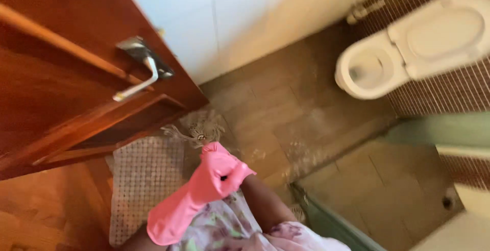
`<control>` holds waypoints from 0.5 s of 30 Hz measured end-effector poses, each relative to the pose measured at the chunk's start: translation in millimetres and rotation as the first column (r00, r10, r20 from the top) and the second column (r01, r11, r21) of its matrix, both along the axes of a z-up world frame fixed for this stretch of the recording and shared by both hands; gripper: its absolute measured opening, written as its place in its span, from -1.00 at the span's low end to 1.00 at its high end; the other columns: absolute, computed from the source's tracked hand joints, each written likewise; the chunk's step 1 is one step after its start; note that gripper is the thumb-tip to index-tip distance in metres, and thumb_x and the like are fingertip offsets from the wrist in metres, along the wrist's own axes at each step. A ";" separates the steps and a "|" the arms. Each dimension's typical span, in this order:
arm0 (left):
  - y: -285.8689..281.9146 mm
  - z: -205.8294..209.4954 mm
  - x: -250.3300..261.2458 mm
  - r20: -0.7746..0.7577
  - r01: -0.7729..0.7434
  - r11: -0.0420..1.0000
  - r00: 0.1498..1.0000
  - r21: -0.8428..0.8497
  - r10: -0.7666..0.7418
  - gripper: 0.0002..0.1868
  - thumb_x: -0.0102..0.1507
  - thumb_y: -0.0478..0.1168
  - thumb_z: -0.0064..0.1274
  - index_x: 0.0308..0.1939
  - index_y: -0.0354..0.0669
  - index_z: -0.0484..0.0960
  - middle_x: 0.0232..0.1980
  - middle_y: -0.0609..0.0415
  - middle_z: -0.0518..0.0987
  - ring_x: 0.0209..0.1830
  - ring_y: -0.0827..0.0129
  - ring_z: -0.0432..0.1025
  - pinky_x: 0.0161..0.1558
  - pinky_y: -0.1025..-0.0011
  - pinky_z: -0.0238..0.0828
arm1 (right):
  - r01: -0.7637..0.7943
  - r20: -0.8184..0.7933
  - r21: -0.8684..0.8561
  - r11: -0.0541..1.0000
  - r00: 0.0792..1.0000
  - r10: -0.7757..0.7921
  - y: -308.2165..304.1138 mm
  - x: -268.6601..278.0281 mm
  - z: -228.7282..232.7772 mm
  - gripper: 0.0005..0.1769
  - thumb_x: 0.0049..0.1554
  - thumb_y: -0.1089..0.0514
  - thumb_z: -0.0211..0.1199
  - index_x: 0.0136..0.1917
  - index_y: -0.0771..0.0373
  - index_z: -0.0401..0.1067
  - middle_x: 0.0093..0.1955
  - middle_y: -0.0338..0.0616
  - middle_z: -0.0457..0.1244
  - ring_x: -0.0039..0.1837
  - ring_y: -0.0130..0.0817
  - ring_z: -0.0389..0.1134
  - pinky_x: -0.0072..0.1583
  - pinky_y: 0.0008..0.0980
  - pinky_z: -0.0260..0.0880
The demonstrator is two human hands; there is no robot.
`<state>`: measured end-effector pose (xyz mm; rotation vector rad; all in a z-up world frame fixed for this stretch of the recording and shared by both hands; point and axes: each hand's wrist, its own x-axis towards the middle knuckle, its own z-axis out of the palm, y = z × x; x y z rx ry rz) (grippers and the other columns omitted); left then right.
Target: Mopping a bathroom floor and rinsing the shower area and floor using a handheld shower head.
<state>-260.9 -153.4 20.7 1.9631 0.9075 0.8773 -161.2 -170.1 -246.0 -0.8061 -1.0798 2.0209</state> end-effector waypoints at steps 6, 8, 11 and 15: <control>-37.5 -7.0 4.0 0.334 0.084 0.951 0.942 -0.297 0.021 -0.59 0.30 -0.36 0.01 -0.67 -0.18 0.36 -0.65 0.13 0.35 -0.65 0.39 0.28 -0.44 0.37 0.15 | -0.041 0.186 0.175 0.984 0.983 0.008 -45.6 55.9 -76.6 -0.81 -0.03 0.09 0.39 -0.32 0.12 0.38 -0.36 -0.37 0.20 -0.29 -0.58 0.20 -0.27 -0.38 0.17; -48.5 -17.0 10.6 0.326 -0.057 0.897 0.920 -0.438 0.217 -0.56 0.31 -0.35 -0.08 -0.70 -0.20 0.34 -0.67 0.17 0.39 -0.68 0.45 0.27 -0.50 0.40 0.24 | -0.082 0.416 0.444 0.892 0.901 -0.124 -44.2 79.4 -95.0 -0.85 -0.13 0.14 0.38 -0.26 0.16 0.48 -0.36 -0.21 0.31 -0.29 -0.49 0.33 -0.23 -0.33 0.32; -61.7 -53.2 29.5 0.470 -0.053 0.904 0.840 -0.424 0.270 -0.56 0.37 -0.36 -0.13 -0.64 -0.16 0.28 -0.62 0.23 0.34 -0.57 0.49 0.25 -0.29 0.42 0.39 | -0.181 0.779 0.422 0.888 0.574 -0.253 -65.8 128.3 -125.1 -0.96 -0.03 0.11 0.33 -0.28 0.07 0.55 -0.35 -0.07 0.34 -0.28 -0.15 0.37 -0.20 -0.23 0.35; -76.7 -113.5 83.6 0.416 -0.017 0.857 0.869 -0.516 0.268 -0.48 0.44 -0.23 -0.18 -0.67 -0.14 0.30 -0.65 0.26 0.29 -0.64 0.56 0.19 -0.32 0.42 0.41 | -0.044 0.764 0.421 0.906 0.556 -0.328 -83.2 221.8 -151.3 -0.86 -0.19 0.17 0.31 -0.27 0.12 0.55 -0.33 -0.08 0.36 -0.24 -0.11 0.43 -0.15 -0.21 0.42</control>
